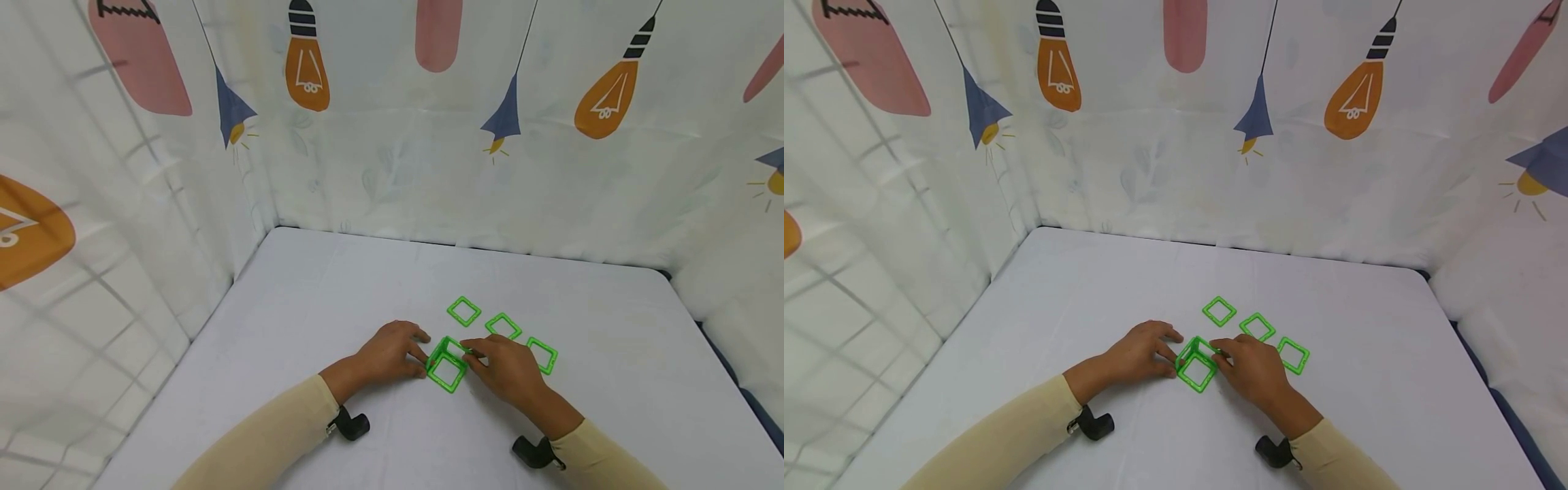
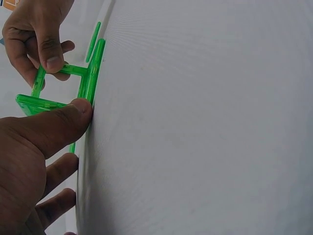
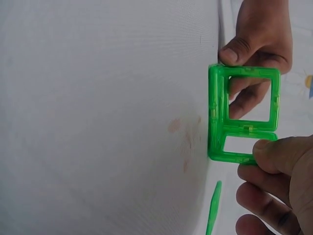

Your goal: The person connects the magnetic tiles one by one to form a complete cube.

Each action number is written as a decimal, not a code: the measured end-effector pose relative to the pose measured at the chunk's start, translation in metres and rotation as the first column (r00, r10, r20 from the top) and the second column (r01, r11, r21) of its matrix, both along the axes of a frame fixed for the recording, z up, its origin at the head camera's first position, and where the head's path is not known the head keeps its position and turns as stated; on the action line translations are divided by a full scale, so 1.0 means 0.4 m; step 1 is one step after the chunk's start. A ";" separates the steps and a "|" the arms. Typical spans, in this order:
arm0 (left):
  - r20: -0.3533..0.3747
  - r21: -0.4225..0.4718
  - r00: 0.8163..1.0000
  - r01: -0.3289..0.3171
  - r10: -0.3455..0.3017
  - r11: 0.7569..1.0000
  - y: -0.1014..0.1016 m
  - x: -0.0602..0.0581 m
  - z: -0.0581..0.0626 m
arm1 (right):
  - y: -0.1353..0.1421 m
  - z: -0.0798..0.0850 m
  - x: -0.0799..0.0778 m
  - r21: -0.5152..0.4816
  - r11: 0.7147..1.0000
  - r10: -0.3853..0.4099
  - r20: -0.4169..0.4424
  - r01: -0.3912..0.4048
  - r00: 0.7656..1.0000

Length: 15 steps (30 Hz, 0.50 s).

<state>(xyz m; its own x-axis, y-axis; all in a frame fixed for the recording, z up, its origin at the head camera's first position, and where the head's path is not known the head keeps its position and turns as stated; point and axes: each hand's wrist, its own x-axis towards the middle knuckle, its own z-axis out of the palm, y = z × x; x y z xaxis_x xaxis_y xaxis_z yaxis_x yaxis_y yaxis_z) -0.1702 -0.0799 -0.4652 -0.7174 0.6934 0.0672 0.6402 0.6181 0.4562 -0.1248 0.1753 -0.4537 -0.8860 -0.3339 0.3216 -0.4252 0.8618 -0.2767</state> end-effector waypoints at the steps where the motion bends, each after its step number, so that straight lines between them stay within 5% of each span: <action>1: 0.000 0.002 1.000 0.000 0.000 1.000 0.000 -0.001 -0.001 | -0.001 0.000 0.000 0.001 1.000 0.000 0.000 0.000 1.000; 15: -0.001 0.008 1.000 -0.004 0.004 1.000 0.000 -0.002 -0.005 | -0.002 -0.003 -0.001 0.007 1.000 -0.005 0.015 0.005 1.000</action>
